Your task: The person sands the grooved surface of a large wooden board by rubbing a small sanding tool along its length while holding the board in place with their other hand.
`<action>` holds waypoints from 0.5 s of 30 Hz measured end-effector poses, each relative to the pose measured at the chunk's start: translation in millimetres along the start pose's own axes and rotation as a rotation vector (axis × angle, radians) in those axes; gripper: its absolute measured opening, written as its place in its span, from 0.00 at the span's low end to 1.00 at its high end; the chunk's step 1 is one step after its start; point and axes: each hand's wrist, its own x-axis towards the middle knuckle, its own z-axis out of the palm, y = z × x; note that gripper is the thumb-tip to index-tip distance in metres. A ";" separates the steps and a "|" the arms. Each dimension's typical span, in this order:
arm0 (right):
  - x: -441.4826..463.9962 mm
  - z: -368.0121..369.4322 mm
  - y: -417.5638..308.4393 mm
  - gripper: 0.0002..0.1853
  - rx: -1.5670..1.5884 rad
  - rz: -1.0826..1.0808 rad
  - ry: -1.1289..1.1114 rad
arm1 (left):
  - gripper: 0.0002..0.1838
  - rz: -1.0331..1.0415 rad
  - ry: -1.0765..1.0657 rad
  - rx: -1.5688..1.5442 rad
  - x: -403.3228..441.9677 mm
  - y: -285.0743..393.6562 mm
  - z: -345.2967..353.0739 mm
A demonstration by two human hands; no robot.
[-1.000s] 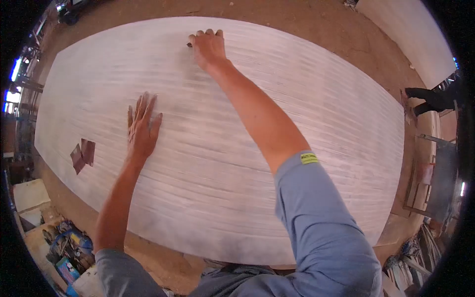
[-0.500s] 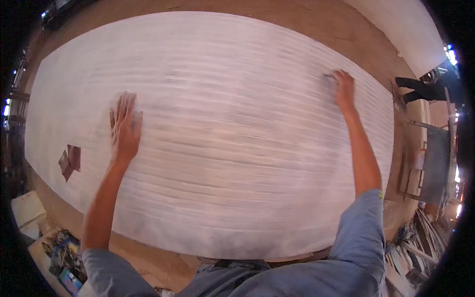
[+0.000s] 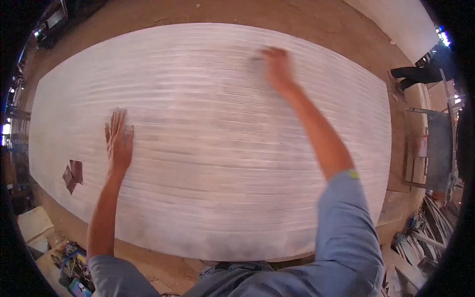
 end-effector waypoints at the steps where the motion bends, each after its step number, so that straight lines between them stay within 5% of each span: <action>1: -38.5 -27.8 66.7 0.21 -0.113 0.030 -0.062 | 0.26 -0.005 -0.005 0.013 -0.3 1.2 -1.2; 3: -103.8 -96.3 178.8 0.22 -0.427 0.138 -0.168 | 0.26 -0.006 -0.013 0.021 0.5 0.4 -0.1; 5: -109.8 -146.4 194.7 0.22 -0.482 0.249 -0.270 | 0.26 -0.002 -0.003 0.059 -0.7 -1.9 2.6; 8: -87.1 -127.5 183.8 0.21 -0.465 0.170 -0.162 | 0.26 -0.018 -0.019 0.022 -0.5 -0.2 0.0; 13: 59.6 43.3 -13.1 0.15 -0.032 -0.099 -0.044 | 0.27 -0.019 -0.018 0.024 2.4 -0.5 -1.2; 15: 111.7 68.9 -120.5 0.15 -0.046 -0.083 -0.232 | 0.26 -0.018 -0.012 0.028 1.6 0.5 -4.1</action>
